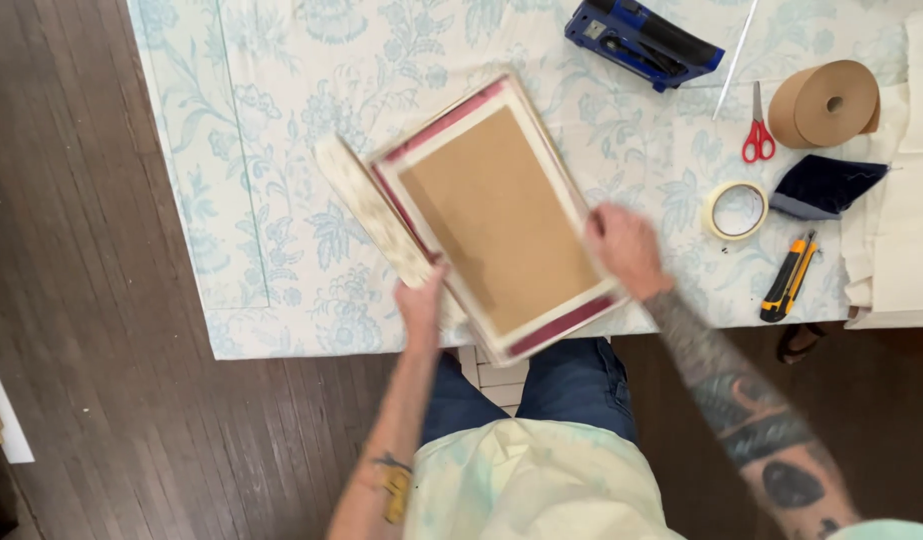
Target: Assembling a picture frame by securing wooden backing strips with a staple gun.
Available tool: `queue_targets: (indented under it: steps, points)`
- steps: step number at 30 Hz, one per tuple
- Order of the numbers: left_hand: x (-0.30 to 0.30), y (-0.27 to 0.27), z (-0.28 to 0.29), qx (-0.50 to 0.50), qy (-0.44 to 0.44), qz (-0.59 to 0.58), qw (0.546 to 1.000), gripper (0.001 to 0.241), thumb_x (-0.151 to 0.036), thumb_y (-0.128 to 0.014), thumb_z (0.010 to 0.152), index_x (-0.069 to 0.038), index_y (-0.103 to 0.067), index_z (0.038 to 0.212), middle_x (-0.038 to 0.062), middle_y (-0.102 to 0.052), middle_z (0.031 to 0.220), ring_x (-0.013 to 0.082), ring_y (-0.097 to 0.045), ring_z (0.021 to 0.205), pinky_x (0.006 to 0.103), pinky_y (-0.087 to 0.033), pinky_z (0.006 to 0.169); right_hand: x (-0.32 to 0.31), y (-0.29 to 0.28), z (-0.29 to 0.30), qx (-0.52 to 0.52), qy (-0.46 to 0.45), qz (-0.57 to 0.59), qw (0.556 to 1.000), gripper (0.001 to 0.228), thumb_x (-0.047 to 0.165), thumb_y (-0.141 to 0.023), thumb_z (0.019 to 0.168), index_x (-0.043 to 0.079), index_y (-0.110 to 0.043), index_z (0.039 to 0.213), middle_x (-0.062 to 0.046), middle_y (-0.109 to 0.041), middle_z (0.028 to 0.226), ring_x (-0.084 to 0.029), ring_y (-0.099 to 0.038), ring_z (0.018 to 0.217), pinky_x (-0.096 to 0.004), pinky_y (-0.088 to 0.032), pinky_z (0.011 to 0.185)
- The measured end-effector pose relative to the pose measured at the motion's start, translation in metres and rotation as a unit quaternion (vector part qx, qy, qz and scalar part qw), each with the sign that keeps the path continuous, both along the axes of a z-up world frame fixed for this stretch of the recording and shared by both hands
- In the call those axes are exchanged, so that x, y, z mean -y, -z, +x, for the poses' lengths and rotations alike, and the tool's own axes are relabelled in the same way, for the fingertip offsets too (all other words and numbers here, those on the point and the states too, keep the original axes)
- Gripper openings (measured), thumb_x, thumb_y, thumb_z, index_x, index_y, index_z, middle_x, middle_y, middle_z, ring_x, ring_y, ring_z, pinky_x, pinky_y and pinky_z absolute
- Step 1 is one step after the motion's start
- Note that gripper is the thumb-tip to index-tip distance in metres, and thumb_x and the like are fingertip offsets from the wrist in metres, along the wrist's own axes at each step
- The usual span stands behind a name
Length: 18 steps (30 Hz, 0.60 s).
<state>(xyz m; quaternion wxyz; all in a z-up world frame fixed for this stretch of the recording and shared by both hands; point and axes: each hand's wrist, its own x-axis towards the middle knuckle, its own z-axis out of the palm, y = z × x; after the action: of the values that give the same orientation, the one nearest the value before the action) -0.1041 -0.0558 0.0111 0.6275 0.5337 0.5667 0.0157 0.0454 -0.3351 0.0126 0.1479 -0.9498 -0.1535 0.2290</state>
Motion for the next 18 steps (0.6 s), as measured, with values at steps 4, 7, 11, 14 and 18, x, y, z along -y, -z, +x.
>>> queue_targets:
  steps: [4,7,11,14,18]
  points:
    - [-0.065,0.021,0.042,0.006,0.104,0.048,0.993,0.044,-0.021,-0.091,0.065,-0.010,-0.078,0.106,0.008,-0.077,0.093,0.0172,-0.070,0.087,0.0398,-0.055,0.083,-0.025,0.012,-0.085,-0.161,0.160,0.037,0.973,0.032,0.034,-0.066,0.091,0.005,-0.072,0.100,-0.019,-0.075,0.084,-0.040,-0.074,0.088,-0.053,-0.058,0.076]
    - [-0.082,0.038,0.067,-0.024,0.182,0.057,0.981,0.046,-0.027,-0.093,0.059,-0.019,-0.079,0.103,0.002,-0.077,0.086,0.0147,-0.073,0.082,0.0373,-0.057,0.080,-0.057,0.016,-0.138,-0.348,0.348,0.150,0.857,0.043,0.031,-0.069,0.091,-0.005,-0.063,0.114,-0.026,-0.074,0.094,-0.037,-0.076,0.090,-0.046,-0.062,0.077]
    - [-0.062,-0.005,0.120,0.051,0.316,0.065,0.945,0.073,-0.027,-0.094,0.055,-0.016,-0.073,0.124,0.012,-0.078,0.104,0.0241,-0.075,0.103,0.0372,-0.058,0.092,-0.104,0.023,-0.186,-0.477,0.530,0.296,0.635,0.056,0.027,-0.063,0.102,-0.015,-0.045,0.134,-0.041,-0.065,0.119,-0.042,-0.072,0.106,-0.043,-0.063,0.085]
    - [-0.026,0.019,0.148,0.200,0.394,0.059,0.895,0.075,-0.025,-0.096,0.051,-0.004,-0.073,0.120,0.019,-0.076,0.109,0.0334,-0.072,0.108,0.0445,-0.056,0.100,-0.133,0.012,-0.205,-0.435,0.588,0.356,0.581,0.050,0.029,-0.062,0.102,-0.012,-0.049,0.126,-0.037,-0.069,0.114,-0.039,-0.074,0.103,-0.044,-0.063,0.085]
    - [0.010,0.051,0.183,0.349,0.502,0.230,0.757,0.054,-0.034,-0.090,0.056,-0.014,-0.081,0.106,0.014,-0.074,0.118,0.0404,-0.068,0.113,0.0537,-0.050,0.106,-0.130,0.026,-0.193,-0.429,0.606,0.348,0.572,0.048,0.030,-0.059,0.104,-0.009,-0.047,0.131,-0.033,-0.069,0.120,-0.037,-0.072,0.109,-0.045,-0.061,0.090]
